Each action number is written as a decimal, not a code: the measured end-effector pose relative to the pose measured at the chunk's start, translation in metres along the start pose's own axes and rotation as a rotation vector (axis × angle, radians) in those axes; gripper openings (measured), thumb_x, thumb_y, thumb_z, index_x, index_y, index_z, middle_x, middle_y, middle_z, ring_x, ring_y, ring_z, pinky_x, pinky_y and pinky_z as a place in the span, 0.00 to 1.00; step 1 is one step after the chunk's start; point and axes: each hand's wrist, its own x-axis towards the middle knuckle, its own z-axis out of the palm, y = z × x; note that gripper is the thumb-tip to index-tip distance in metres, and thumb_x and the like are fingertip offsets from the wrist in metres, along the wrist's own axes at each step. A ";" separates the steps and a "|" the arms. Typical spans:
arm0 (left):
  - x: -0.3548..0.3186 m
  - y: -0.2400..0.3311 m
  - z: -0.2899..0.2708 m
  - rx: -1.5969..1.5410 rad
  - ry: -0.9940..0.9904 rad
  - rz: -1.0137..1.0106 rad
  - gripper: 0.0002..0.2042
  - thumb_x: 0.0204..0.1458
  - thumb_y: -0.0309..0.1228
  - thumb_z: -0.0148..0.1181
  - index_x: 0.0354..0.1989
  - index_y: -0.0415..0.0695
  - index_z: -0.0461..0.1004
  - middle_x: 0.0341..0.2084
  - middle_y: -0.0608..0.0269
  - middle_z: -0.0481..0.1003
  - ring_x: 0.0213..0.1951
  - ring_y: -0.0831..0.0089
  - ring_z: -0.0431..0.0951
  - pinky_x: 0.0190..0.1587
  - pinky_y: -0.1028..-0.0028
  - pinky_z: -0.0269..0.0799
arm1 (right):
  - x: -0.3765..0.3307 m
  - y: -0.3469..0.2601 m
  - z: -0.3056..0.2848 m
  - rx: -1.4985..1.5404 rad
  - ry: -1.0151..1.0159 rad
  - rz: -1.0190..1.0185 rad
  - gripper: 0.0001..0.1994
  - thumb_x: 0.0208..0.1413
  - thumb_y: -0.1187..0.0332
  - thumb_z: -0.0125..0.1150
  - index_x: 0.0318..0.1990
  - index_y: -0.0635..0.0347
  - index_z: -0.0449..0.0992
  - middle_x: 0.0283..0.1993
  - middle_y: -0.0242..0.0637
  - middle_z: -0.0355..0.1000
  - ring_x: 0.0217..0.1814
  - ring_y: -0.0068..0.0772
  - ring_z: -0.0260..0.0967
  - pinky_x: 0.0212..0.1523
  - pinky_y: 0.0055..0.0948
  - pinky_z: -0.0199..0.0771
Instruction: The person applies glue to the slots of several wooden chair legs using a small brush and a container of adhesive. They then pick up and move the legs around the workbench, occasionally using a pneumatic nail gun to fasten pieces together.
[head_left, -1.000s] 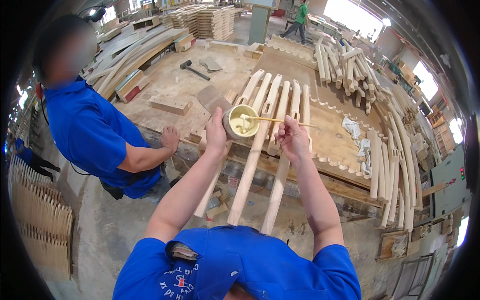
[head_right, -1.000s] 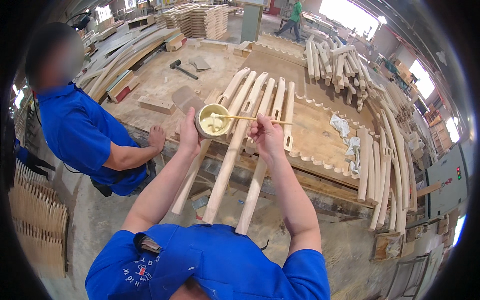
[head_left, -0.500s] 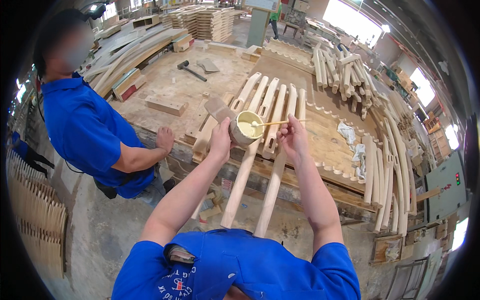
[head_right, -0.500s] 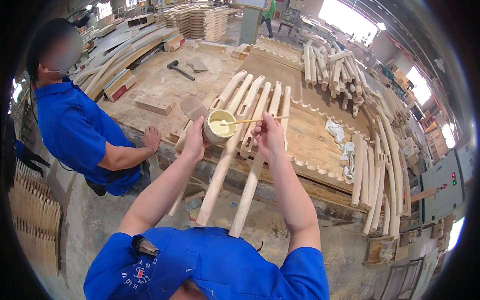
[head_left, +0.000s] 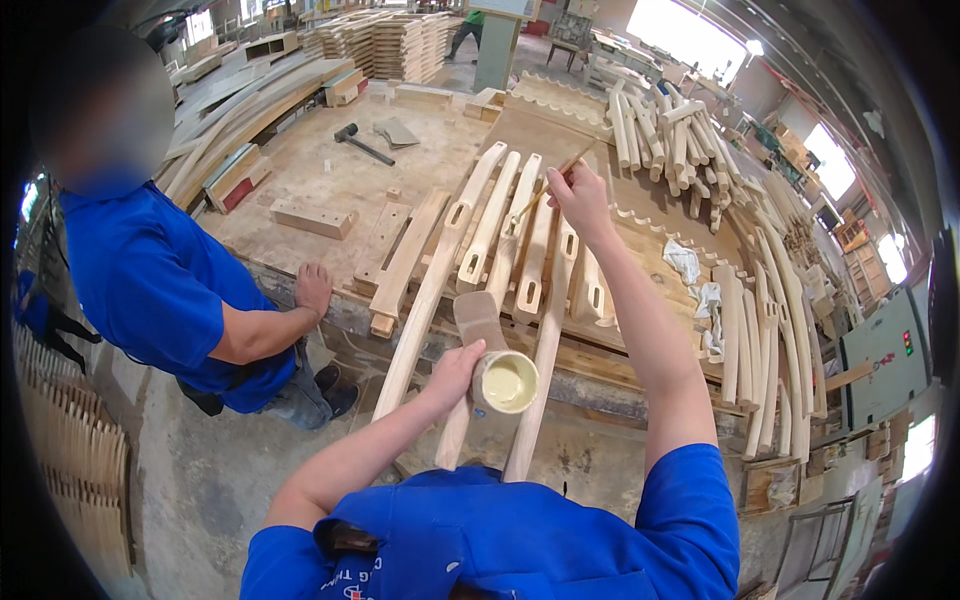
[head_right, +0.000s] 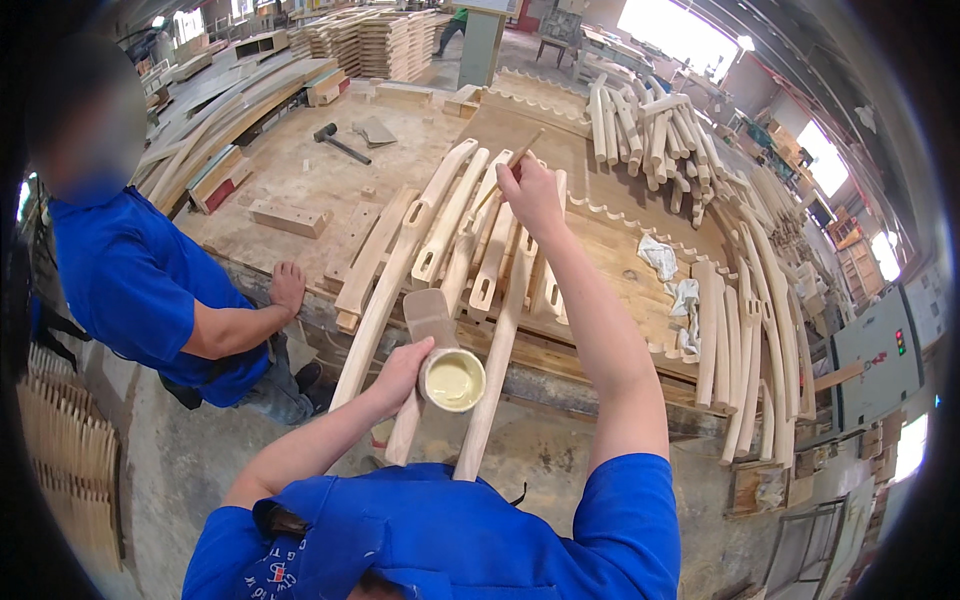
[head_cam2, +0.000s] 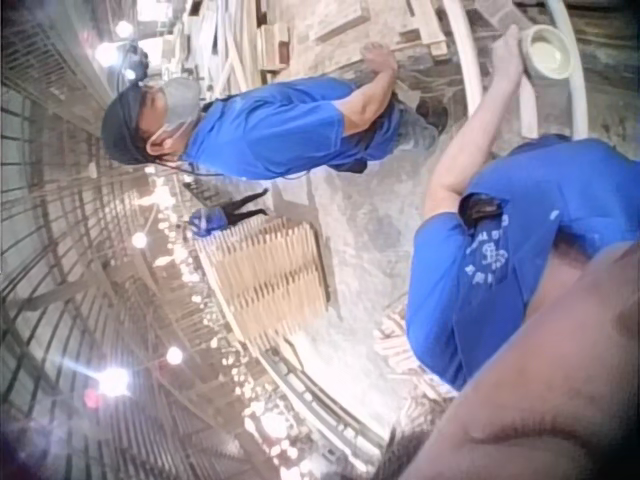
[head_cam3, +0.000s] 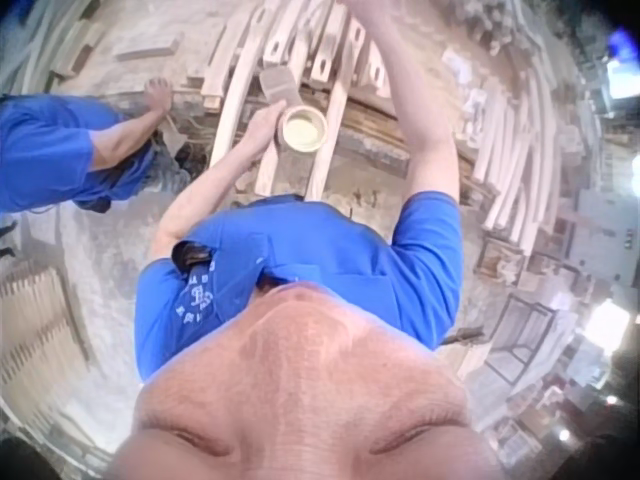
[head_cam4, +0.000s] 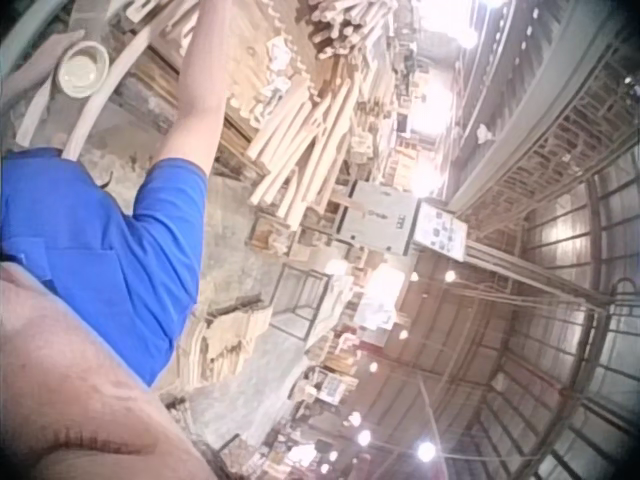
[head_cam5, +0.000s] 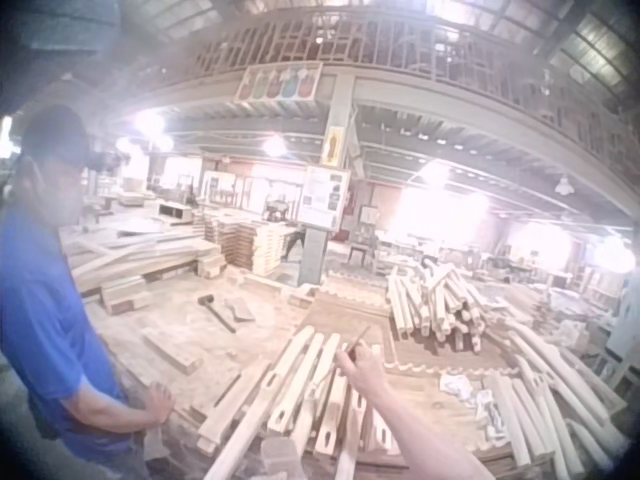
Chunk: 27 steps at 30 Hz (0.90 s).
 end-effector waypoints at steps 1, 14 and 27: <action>0.000 -0.002 0.002 0.134 0.017 0.083 0.23 0.59 0.43 0.44 0.44 0.32 0.73 0.42 0.51 0.73 0.44 0.66 0.73 0.51 0.70 0.64 | 0.001 0.002 0.000 -0.031 -0.001 -0.010 0.11 0.55 0.66 0.56 0.31 0.67 0.69 0.20 0.38 0.71 0.19 0.27 0.72 0.24 0.26 0.71; -0.002 -0.008 0.001 0.075 0.010 0.068 0.21 0.60 0.40 0.44 0.42 0.31 0.74 0.42 0.52 0.73 0.45 0.66 0.71 0.52 0.71 0.62 | 0.000 0.008 0.011 -0.180 -0.035 -0.005 0.11 0.54 0.65 0.56 0.32 0.65 0.68 0.22 0.46 0.72 0.23 0.41 0.73 0.28 0.35 0.72; 0.002 -0.015 0.002 0.061 0.010 0.056 0.21 0.60 0.41 0.44 0.43 0.32 0.72 0.39 0.56 0.75 0.42 0.73 0.73 0.47 0.74 0.65 | 0.019 0.020 0.020 -0.339 -0.284 0.002 0.14 0.56 0.62 0.53 0.31 0.68 0.69 0.26 0.52 0.72 0.33 0.51 0.71 0.36 0.42 0.68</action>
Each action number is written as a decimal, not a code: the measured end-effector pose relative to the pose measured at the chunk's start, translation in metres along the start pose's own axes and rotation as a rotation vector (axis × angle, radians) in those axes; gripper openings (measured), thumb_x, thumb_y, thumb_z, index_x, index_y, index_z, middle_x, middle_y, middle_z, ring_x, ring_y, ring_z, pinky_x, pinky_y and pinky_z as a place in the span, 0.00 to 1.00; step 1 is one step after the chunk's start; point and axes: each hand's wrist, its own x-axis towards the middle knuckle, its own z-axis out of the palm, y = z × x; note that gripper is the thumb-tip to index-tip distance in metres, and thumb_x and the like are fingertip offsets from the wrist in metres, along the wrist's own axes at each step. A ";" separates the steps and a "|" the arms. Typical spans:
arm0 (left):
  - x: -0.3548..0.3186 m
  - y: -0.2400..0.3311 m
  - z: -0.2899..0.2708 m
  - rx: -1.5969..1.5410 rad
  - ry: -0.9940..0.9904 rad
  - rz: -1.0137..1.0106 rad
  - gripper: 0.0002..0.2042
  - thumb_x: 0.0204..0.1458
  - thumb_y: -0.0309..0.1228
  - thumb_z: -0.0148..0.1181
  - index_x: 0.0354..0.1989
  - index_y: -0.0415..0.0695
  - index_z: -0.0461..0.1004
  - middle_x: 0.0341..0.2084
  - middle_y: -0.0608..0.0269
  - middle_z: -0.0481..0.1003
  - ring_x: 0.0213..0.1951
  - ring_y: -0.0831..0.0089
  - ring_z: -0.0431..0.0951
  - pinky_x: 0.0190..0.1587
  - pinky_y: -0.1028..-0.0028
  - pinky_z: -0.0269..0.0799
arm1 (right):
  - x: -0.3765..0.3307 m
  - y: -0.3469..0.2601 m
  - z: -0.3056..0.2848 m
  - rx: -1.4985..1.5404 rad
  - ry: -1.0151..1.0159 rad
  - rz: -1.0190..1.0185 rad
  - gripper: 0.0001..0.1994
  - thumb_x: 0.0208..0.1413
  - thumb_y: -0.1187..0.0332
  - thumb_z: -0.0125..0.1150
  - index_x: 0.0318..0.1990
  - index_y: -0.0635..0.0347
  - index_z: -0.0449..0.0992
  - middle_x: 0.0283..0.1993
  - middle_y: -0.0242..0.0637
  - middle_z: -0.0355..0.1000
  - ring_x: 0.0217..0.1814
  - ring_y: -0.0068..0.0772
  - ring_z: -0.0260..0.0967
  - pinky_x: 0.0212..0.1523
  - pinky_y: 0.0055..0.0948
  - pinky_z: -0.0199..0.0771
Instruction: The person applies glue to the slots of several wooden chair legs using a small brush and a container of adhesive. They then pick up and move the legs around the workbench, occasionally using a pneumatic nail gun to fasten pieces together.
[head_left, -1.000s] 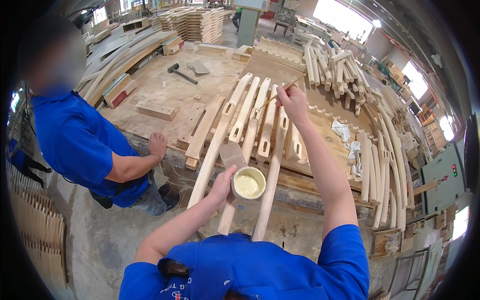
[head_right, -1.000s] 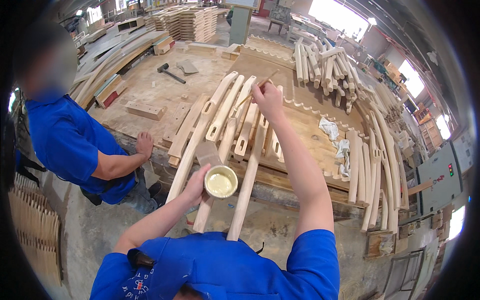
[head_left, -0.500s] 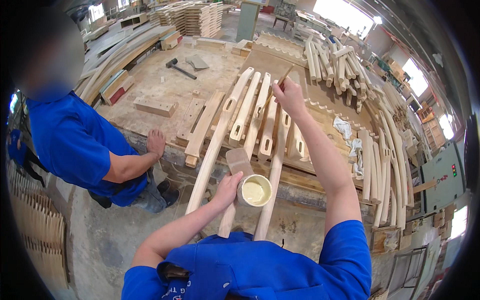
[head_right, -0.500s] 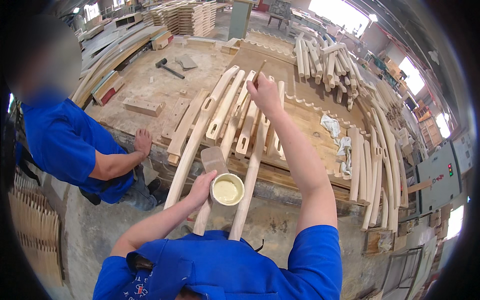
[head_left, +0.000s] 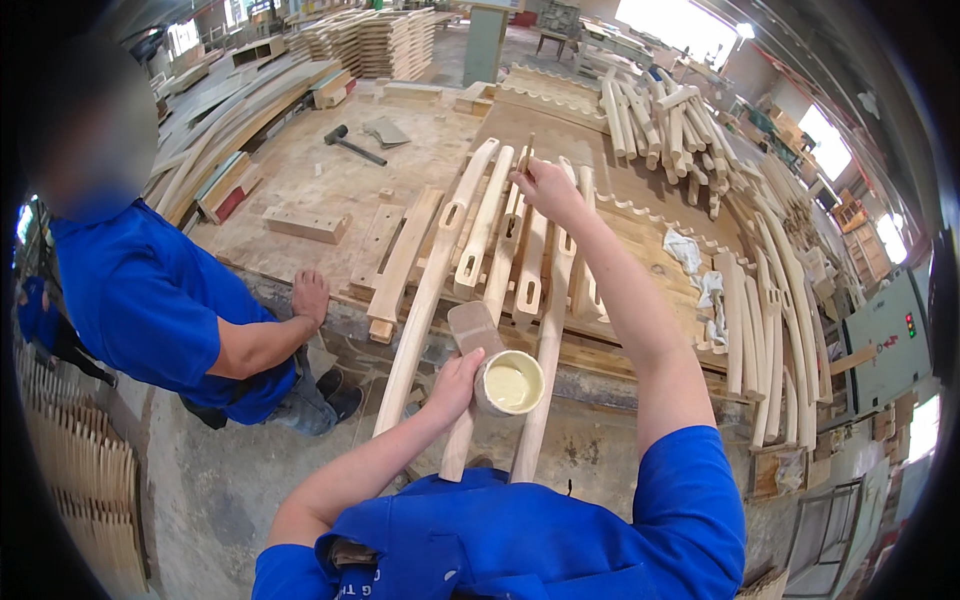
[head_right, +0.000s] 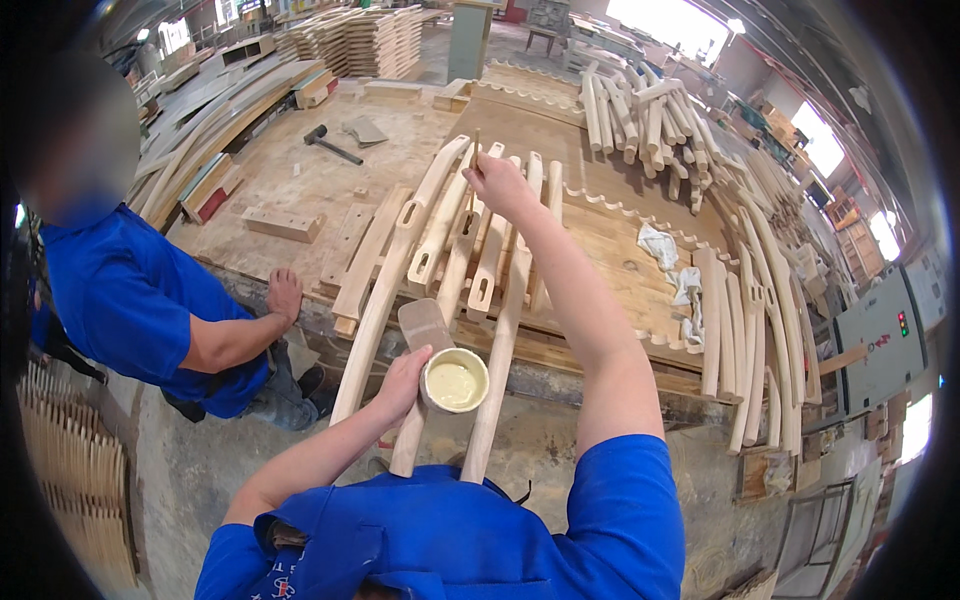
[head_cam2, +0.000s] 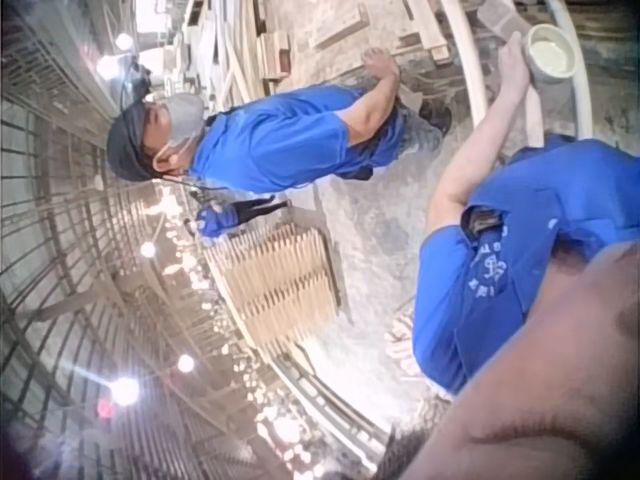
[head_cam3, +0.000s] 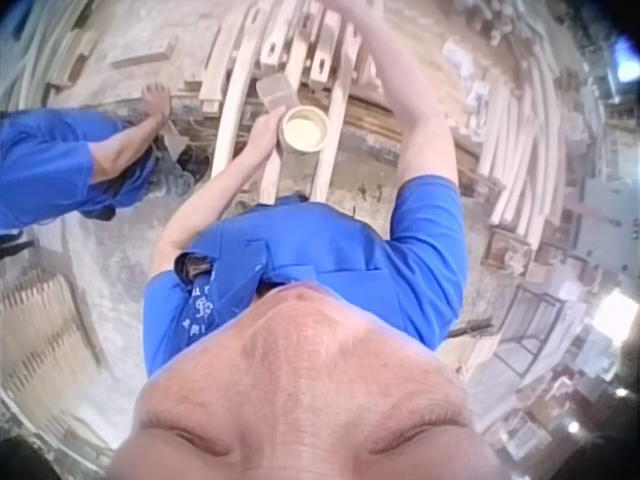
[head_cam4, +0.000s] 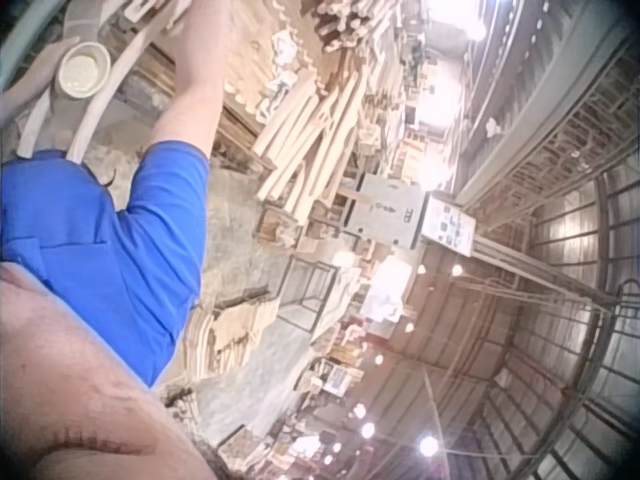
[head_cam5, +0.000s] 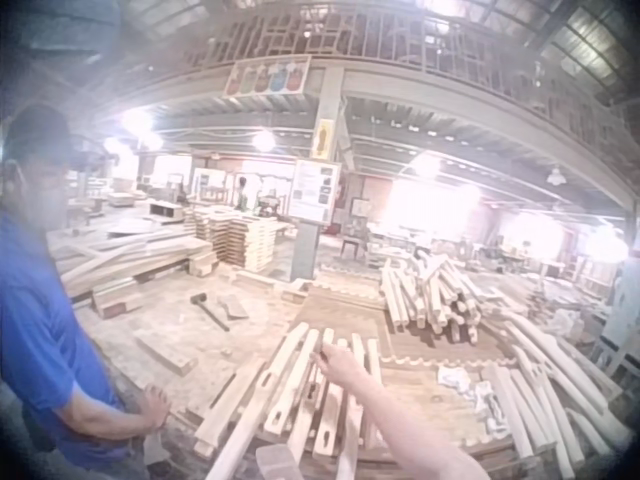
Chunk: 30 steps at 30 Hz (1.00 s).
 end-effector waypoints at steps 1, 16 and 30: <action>-0.001 0.001 0.000 -0.005 -0.006 -0.001 0.21 0.60 0.41 0.44 0.42 0.32 0.73 0.38 0.56 0.75 0.41 0.73 0.73 0.47 0.74 0.65 | -0.001 -0.002 -0.001 -0.047 -0.032 0.010 0.14 0.56 0.62 0.53 0.31 0.69 0.69 0.26 0.51 0.72 0.33 0.50 0.71 0.36 0.42 0.69; 0.000 0.001 -0.002 -0.025 -0.024 -0.059 0.20 0.61 0.42 0.44 0.41 0.37 0.74 0.33 0.63 0.76 0.37 0.79 0.74 0.43 0.78 0.68 | -0.004 -0.009 -0.005 0.001 0.001 0.105 0.16 0.56 0.62 0.54 0.28 0.70 0.71 0.23 0.43 0.74 0.25 0.31 0.75 0.32 0.33 0.73; -0.003 0.009 -0.002 -0.096 -0.039 -0.075 0.19 0.61 0.42 0.43 0.41 0.38 0.74 0.35 0.63 0.76 0.38 0.78 0.74 0.45 0.76 0.67 | -0.002 -0.013 -0.013 -0.141 -0.078 -0.031 0.12 0.52 0.63 0.60 0.33 0.65 0.74 0.27 0.46 0.73 0.30 0.42 0.73 0.33 0.36 0.71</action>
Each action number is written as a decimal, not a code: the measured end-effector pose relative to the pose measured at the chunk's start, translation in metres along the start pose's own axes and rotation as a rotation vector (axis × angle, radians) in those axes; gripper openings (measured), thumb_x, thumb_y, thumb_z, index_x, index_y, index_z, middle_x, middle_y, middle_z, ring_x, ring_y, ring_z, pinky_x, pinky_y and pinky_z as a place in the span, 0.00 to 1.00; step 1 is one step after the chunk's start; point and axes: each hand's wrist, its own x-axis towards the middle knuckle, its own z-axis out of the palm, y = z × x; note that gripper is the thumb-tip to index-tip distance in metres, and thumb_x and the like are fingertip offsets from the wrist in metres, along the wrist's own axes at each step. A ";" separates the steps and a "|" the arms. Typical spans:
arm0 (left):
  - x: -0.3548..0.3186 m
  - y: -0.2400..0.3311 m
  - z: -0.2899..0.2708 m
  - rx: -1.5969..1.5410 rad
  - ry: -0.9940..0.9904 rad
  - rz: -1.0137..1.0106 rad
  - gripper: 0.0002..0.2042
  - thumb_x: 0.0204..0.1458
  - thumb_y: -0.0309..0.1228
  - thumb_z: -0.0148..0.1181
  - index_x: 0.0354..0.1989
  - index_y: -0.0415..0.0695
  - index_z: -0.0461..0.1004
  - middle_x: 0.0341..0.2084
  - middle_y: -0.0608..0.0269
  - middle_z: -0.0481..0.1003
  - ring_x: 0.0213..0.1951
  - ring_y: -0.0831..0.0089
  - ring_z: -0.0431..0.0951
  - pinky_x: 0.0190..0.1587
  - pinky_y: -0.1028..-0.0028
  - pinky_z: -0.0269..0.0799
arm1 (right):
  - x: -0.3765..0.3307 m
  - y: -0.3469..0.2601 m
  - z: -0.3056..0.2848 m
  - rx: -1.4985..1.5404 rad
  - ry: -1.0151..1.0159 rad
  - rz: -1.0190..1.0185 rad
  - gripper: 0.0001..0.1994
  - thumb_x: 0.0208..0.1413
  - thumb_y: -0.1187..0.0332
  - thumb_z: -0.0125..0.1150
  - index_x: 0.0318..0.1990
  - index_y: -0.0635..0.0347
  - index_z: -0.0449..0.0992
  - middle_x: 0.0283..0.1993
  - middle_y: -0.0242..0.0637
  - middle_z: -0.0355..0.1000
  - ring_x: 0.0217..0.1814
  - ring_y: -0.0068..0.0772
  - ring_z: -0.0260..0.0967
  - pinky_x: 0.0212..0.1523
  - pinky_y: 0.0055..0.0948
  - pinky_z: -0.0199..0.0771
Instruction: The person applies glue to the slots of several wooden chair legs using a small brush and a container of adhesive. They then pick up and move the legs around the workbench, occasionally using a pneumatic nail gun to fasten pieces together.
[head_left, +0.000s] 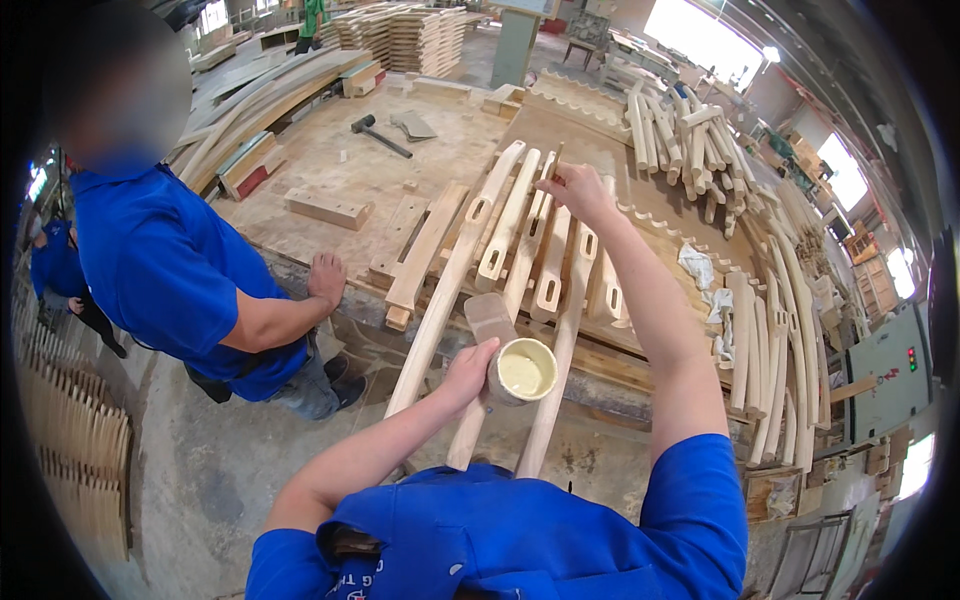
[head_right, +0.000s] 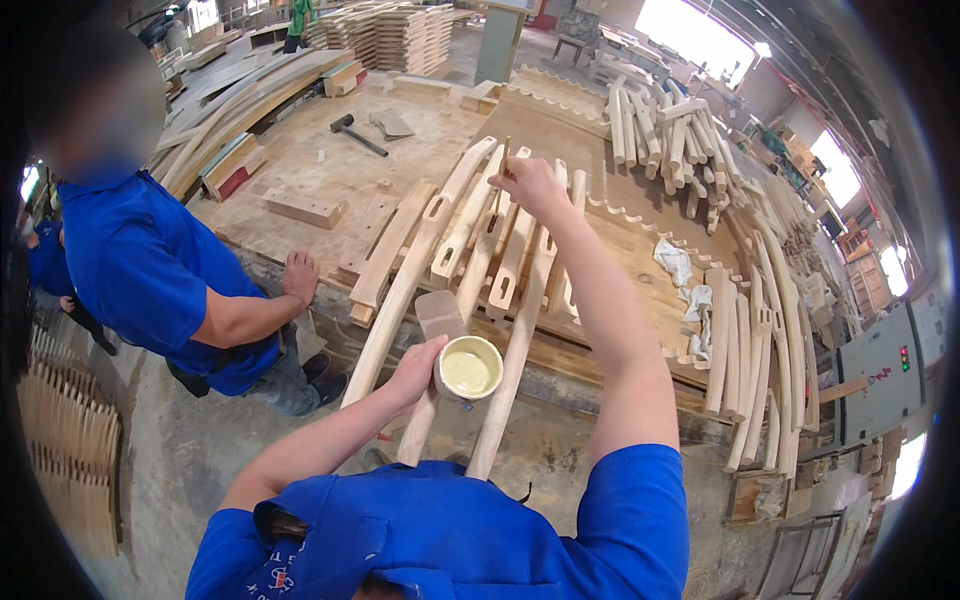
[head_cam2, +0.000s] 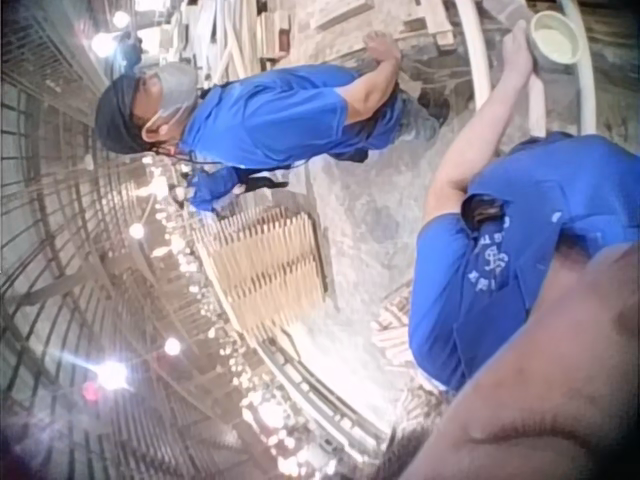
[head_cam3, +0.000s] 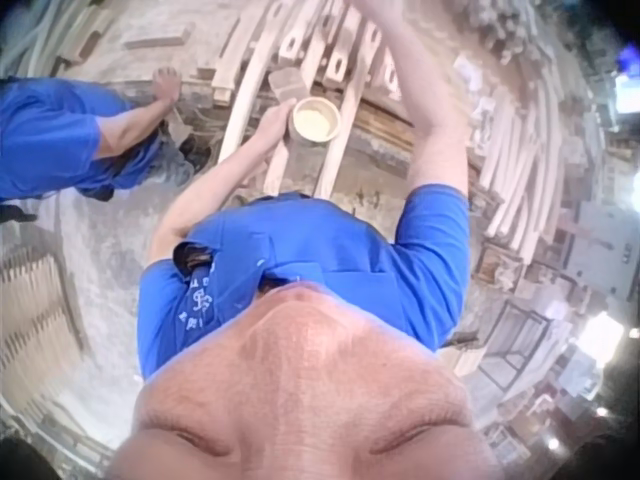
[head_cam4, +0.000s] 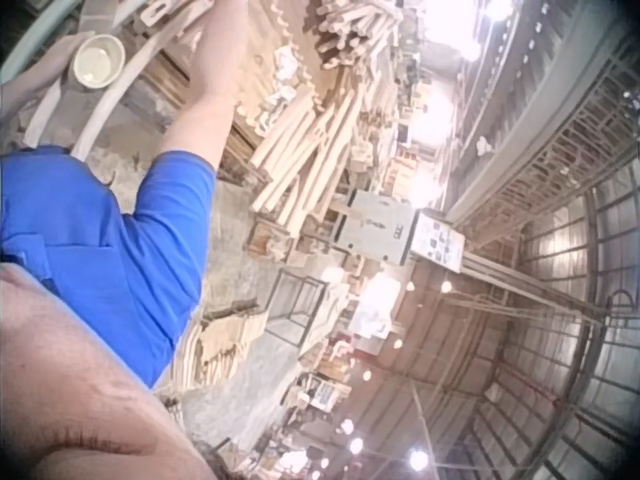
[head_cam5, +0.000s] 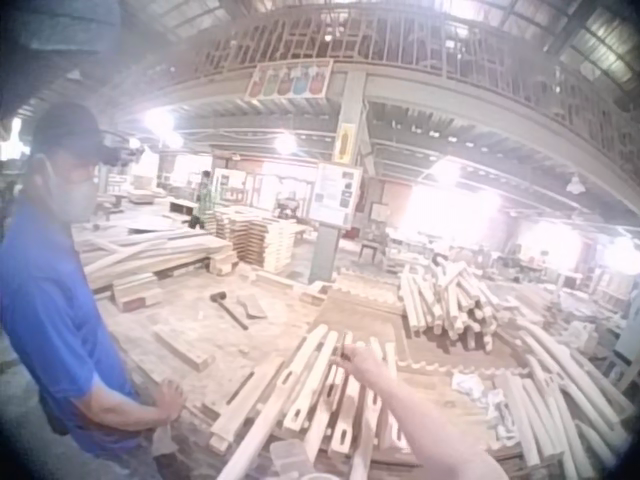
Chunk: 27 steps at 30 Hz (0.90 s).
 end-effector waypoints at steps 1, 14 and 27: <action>0.000 0.001 0.000 -0.012 0.002 -0.019 0.19 0.61 0.42 0.43 0.42 0.37 0.74 0.35 0.63 0.76 0.38 0.78 0.74 0.45 0.76 0.67 | 0.000 0.000 -0.004 -0.008 -0.045 -0.050 0.12 0.52 0.63 0.60 0.34 0.65 0.75 0.28 0.46 0.73 0.31 0.44 0.73 0.35 0.36 0.71; -0.029 0.081 -0.016 0.439 0.374 0.524 0.17 0.59 0.37 0.44 0.39 0.33 0.73 0.36 0.46 0.74 0.42 0.59 0.73 0.48 0.67 0.64 | -0.141 -0.072 -0.053 1.024 0.143 -0.208 0.06 0.57 0.72 0.55 0.32 0.66 0.69 0.24 0.37 0.70 0.25 0.25 0.71 0.26 0.21 0.72; -0.004 0.101 -0.016 0.562 0.507 0.686 0.19 0.59 0.37 0.46 0.30 0.29 0.74 0.28 0.45 0.75 0.35 0.57 0.71 0.41 0.64 0.63 | -0.175 -0.048 0.030 1.781 0.126 0.398 0.07 0.60 0.66 0.52 0.31 0.57 0.66 0.25 0.40 0.73 0.22 0.26 0.72 0.26 0.28 0.76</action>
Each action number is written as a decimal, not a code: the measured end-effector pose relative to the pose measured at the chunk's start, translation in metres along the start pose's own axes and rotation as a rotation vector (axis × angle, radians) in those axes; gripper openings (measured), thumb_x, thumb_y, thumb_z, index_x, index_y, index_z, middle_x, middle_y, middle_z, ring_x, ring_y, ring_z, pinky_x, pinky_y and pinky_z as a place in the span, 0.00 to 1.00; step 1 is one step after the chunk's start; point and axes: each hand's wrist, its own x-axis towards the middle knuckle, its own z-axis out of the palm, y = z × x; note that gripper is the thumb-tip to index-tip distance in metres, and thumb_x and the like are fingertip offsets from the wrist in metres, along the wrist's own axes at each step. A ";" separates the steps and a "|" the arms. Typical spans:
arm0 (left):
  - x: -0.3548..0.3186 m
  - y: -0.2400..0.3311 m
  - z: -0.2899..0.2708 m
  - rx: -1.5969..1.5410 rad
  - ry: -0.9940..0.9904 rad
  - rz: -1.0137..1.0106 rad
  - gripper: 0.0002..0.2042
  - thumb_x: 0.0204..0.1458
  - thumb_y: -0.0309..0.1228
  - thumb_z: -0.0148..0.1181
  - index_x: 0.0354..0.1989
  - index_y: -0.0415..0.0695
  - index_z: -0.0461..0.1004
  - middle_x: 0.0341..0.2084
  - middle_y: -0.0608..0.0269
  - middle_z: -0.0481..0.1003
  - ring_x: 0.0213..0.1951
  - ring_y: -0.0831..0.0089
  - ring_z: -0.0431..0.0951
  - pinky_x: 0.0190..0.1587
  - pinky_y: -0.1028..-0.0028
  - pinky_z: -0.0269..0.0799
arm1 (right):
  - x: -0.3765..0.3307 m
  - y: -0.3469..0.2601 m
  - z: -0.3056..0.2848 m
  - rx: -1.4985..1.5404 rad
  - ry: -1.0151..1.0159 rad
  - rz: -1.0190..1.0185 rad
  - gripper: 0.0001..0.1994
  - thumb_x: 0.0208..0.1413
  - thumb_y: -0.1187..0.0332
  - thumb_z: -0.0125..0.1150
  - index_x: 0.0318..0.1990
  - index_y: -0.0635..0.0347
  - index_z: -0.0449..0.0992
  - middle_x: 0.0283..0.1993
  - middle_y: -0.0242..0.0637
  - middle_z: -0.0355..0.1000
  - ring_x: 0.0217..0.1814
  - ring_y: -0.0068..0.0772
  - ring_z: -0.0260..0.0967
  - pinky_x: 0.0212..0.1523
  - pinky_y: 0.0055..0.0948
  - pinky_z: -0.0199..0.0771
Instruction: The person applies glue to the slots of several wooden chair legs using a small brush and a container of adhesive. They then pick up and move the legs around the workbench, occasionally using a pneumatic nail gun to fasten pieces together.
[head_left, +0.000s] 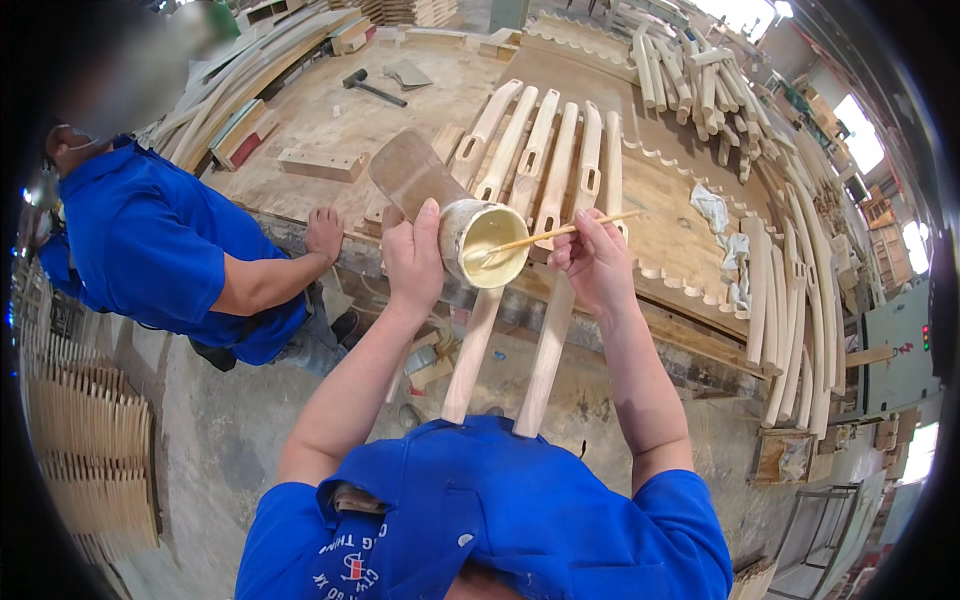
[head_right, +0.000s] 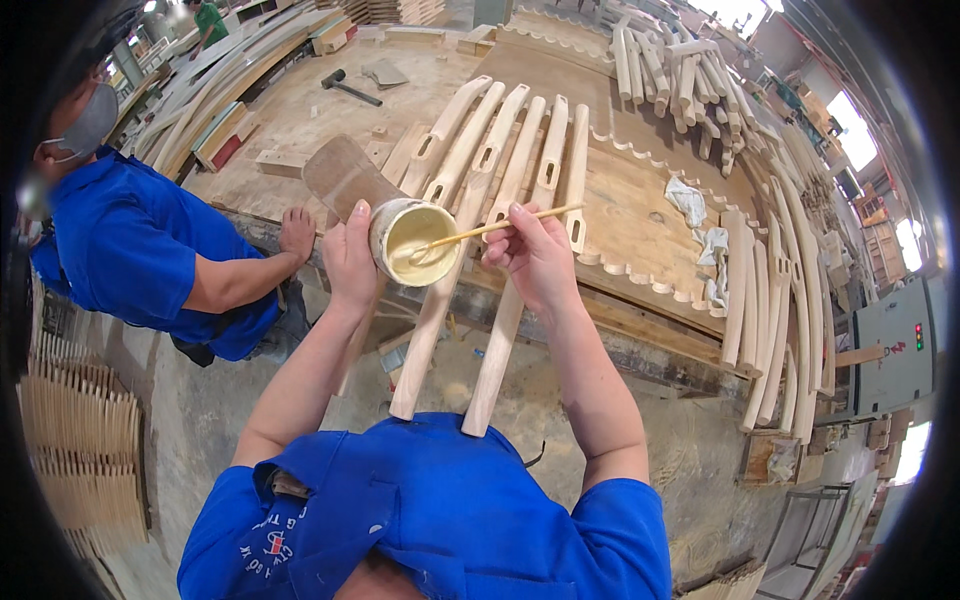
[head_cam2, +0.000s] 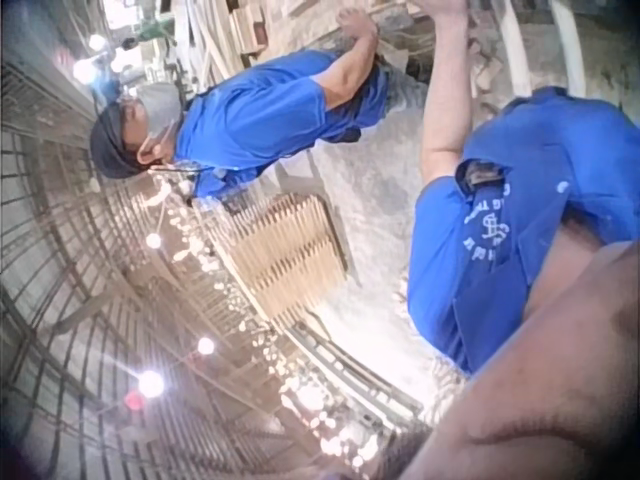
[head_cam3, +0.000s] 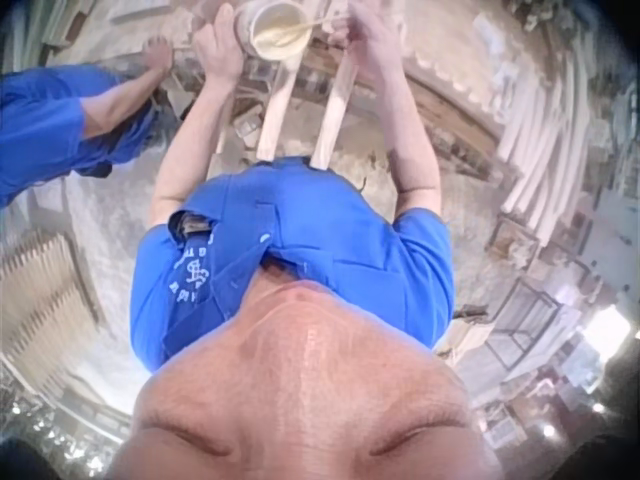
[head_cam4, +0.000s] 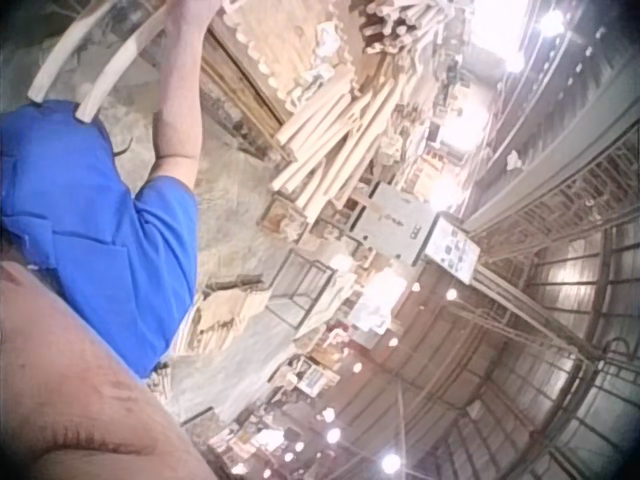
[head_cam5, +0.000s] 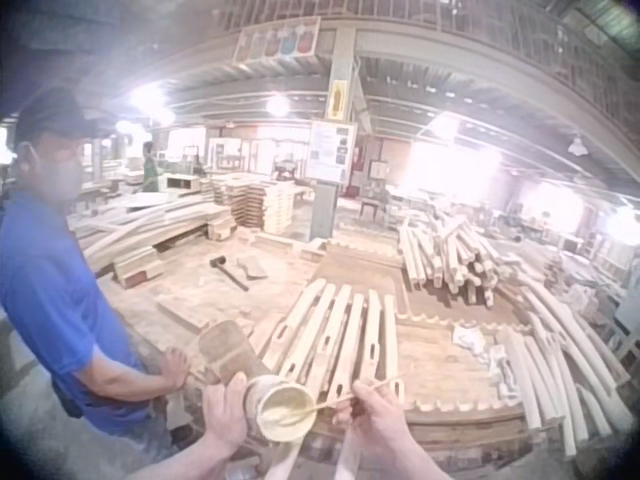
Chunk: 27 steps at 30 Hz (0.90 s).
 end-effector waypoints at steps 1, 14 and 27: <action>0.001 0.000 0.001 -0.006 0.029 0.022 0.20 0.59 0.37 0.46 0.29 0.29 0.73 0.27 0.46 0.75 0.33 0.58 0.71 0.40 0.64 0.64 | 0.001 0.001 -0.007 0.056 -0.077 -0.020 0.05 0.60 0.68 0.52 0.32 0.57 0.67 0.28 0.41 0.74 0.26 0.27 0.72 0.30 0.30 0.78; 0.009 0.003 0.023 -0.110 0.098 -0.108 0.23 0.60 0.40 0.44 0.30 0.28 0.74 0.22 0.48 0.75 0.27 0.67 0.73 0.34 0.67 0.66 | 0.000 0.012 -0.023 0.015 0.110 -0.054 0.07 0.57 0.65 0.58 0.29 0.52 0.68 0.23 0.30 0.69 0.23 0.20 0.65 0.27 0.26 0.72; 0.005 -0.022 0.035 -0.205 0.051 -0.233 0.22 0.59 0.41 0.44 0.30 0.31 0.75 0.25 0.52 0.76 0.30 0.69 0.73 0.37 0.69 0.65 | 0.011 -0.004 -0.035 0.187 0.135 -0.047 0.06 0.58 0.69 0.56 0.32 0.59 0.70 0.23 0.33 0.70 0.23 0.25 0.71 0.28 0.26 0.77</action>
